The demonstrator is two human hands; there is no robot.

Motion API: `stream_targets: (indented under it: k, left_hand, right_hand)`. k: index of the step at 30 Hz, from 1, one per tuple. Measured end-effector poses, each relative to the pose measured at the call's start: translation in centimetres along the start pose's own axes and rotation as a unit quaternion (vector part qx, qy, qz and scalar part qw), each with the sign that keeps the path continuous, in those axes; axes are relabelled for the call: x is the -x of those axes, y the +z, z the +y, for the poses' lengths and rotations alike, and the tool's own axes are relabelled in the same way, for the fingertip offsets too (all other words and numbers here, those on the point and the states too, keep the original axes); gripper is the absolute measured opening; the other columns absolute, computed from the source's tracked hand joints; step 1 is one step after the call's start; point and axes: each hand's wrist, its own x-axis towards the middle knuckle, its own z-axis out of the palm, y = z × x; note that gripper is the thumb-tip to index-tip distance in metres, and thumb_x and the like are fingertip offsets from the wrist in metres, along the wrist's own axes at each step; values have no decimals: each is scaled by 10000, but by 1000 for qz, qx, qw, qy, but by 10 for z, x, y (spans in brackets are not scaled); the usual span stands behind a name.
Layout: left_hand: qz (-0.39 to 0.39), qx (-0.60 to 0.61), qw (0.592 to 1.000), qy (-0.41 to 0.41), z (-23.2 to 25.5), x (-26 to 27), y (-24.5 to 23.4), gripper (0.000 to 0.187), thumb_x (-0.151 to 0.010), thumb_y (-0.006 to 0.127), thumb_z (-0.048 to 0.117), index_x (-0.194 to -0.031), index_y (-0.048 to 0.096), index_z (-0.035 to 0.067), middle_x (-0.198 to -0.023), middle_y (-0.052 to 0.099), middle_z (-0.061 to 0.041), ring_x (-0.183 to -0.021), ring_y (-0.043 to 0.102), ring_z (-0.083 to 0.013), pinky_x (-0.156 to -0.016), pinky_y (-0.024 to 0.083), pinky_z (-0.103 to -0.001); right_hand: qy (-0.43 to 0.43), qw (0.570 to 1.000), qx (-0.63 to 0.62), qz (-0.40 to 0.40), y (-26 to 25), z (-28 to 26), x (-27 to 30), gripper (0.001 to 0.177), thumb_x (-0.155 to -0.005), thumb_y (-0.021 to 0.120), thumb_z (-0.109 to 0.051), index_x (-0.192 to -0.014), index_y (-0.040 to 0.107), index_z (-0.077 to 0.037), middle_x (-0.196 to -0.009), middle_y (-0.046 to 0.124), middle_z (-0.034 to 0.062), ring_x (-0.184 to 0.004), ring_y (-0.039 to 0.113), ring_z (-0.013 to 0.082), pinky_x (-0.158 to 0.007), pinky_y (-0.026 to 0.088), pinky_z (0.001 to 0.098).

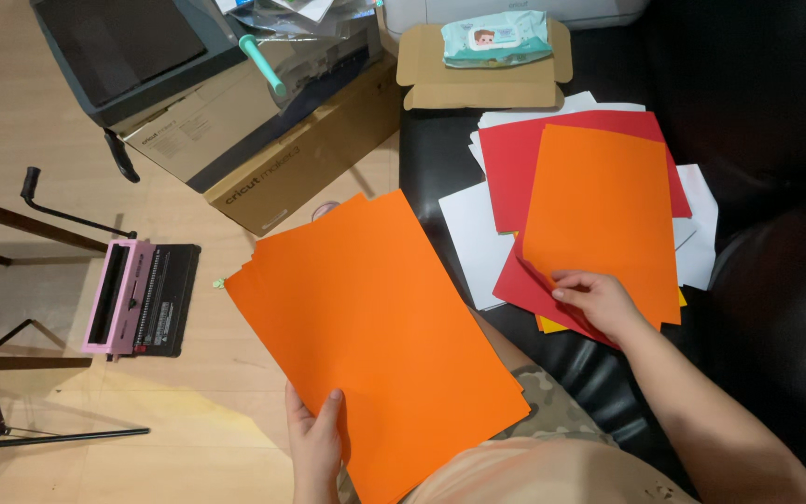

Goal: The person organizes various paper and vinyl craft supplies by handling rolls of foil and vinyl, moving them between a couch and a storage bin on a desk, and then sorting through a stack of colored cardstock sheets.

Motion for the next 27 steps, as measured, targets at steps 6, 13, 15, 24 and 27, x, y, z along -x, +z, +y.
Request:
stream_targets:
  k: [6,13,15,24,27]
  left_hand:
    - [1,0,1000,-2,2,3,0,607,-773,435,-126,-1335,358,91,-1227,503,-177,-1063,513,-317,-919,423,-437]
    - [-8,-5,1000,13,-6,0,-9,613,-764,463,-117,-1330,366,98,-1218,515,-164,-1045,524,-301,-898,435,-425]
    - [-4,-5,1000,14,-10,-3,-11,608,-766,459,-121,-1325,373,103,-1199,524,-158,-1028,529,-294,-887,438,-417]
    - [-5,-161,974,156,-14,-6,-8,431,-668,611,12,-1090,524,8,-1016,591,-135,-880,583,-209,-730,501,-338]
    - [-15,-208,953,221,-2,2,-3,358,-699,654,145,-1022,579,10,-913,558,-98,-801,563,-163,-667,485,-283]
  right_hand:
    - [-7,994,107,26,6,8,-3,295,-779,667,-172,-1057,685,-75,-1212,624,27,-1129,559,177,-968,402,308]
    - [-111,972,180,102,8,41,-13,324,-889,506,-308,-1073,598,-58,-1033,653,77,-969,597,239,-798,436,341]
    - [-166,959,199,115,10,29,0,357,-926,432,-322,-1103,541,-32,-1046,635,118,-982,589,300,-771,438,392]
    - [198,878,-409,-151,76,-77,122,464,-902,252,-102,-1265,479,80,-1230,530,259,-1102,494,348,-959,353,422]
    - [-449,850,96,-258,94,-69,131,317,-900,439,-237,-1117,597,-69,-1130,683,51,-1026,675,188,-833,525,291]
